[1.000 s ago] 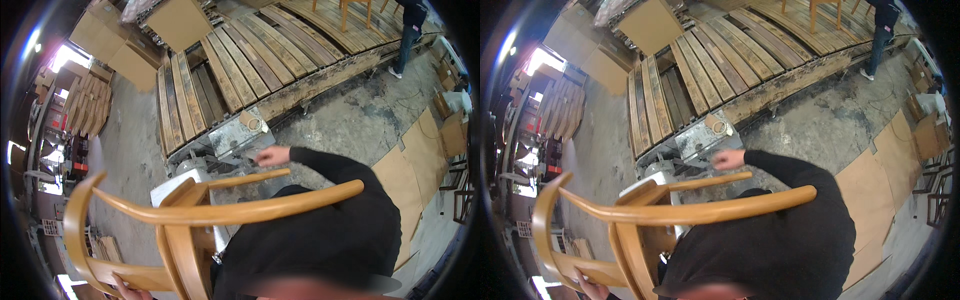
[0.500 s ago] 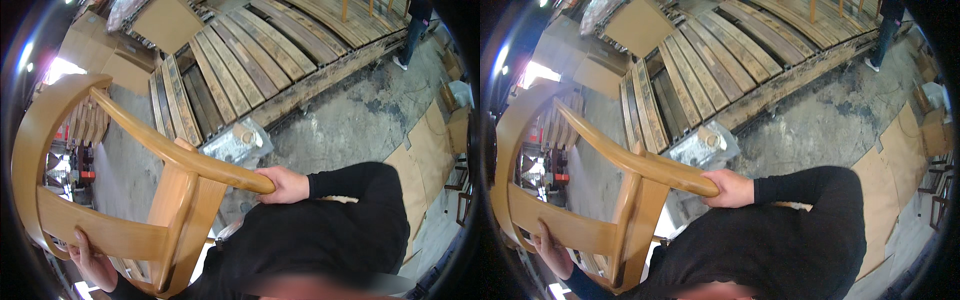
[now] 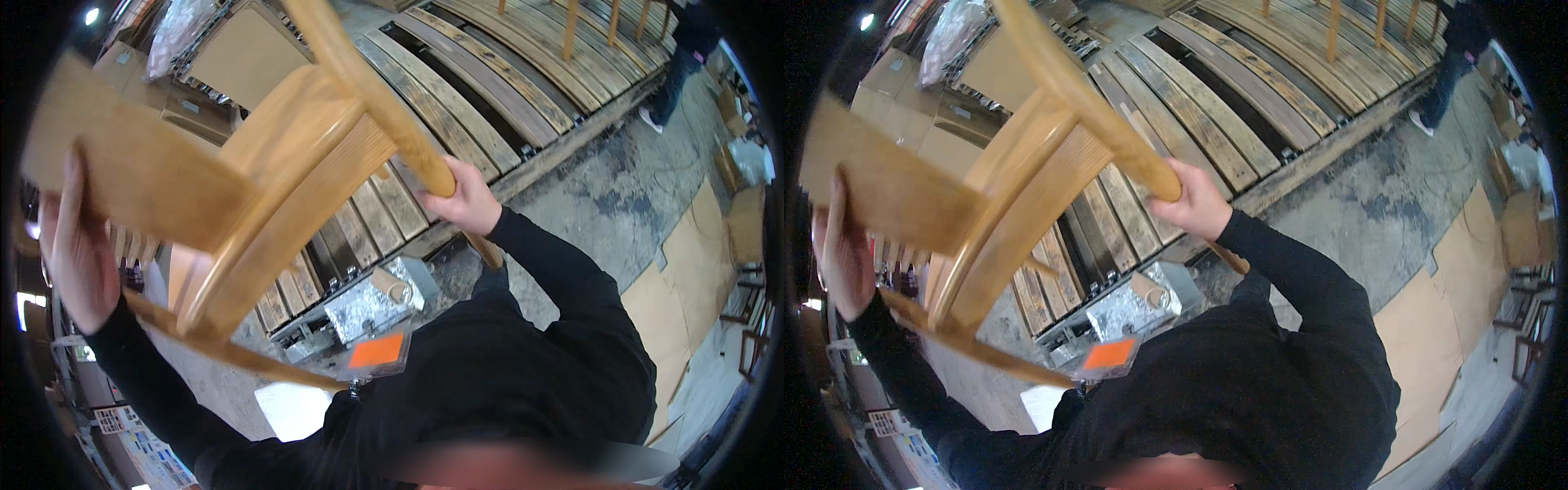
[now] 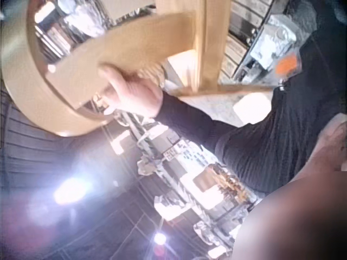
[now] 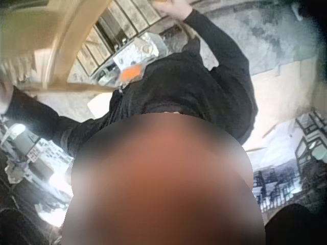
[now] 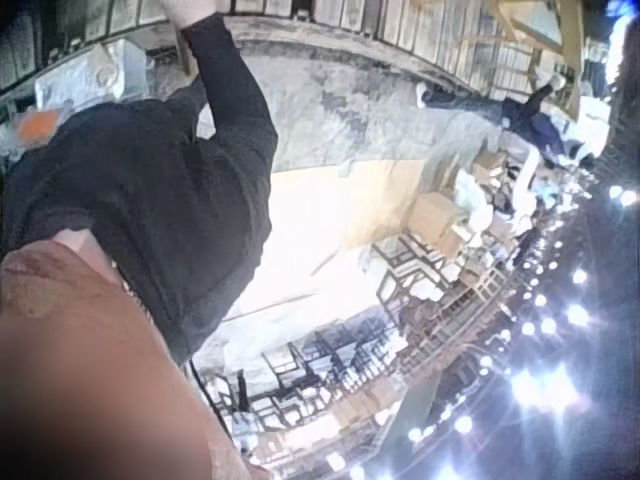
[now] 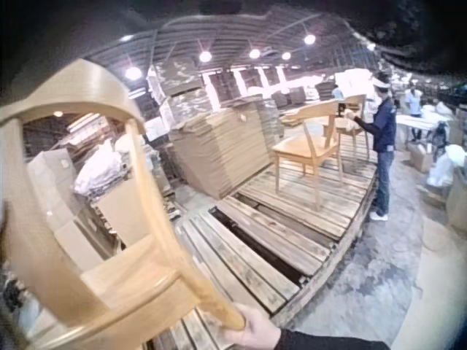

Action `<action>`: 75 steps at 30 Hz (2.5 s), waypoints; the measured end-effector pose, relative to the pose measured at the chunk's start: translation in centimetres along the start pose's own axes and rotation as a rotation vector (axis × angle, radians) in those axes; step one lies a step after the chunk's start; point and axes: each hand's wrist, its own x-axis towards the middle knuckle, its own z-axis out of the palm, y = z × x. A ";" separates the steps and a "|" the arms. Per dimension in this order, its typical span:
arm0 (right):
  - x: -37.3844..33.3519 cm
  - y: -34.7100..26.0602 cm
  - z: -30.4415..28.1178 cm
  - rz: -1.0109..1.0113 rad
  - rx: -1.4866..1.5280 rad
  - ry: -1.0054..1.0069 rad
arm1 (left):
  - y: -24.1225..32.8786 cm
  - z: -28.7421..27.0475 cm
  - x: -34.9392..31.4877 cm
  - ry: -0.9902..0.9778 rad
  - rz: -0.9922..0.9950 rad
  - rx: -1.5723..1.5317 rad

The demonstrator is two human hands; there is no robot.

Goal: The person wipes a wooden chair with a cloth, then places it on a pallet. They pick up a white sheet and wrap the chair, followed by wrapping it with foam padding. The task occurs in a workshop with other workers visible in the background.

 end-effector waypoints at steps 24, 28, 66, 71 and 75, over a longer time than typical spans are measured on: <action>30.7 34.0 -12.8 0.339 -0.155 0.256 | -33.7 29.2 9.3 0.343 -0.195 -0.532; 31.7 33.4 -13.2 0.335 -0.193 0.217 | -33.0 29.5 9.1 0.285 -0.106 -0.322; -15.7 28.6 8.2 0.429 -1.066 -1.795 | -5.3 22.1 -76.3 0.930 -1.653 0.287; -27.2 22.3 20.2 0.070 -1.186 -1.908 | 2.5 27.1 -86.1 1.664 -1.713 0.197; -35.1 19.2 30.3 -0.281 -0.926 -1.867 | 4.6 26.4 -90.6 2.188 -1.517 0.042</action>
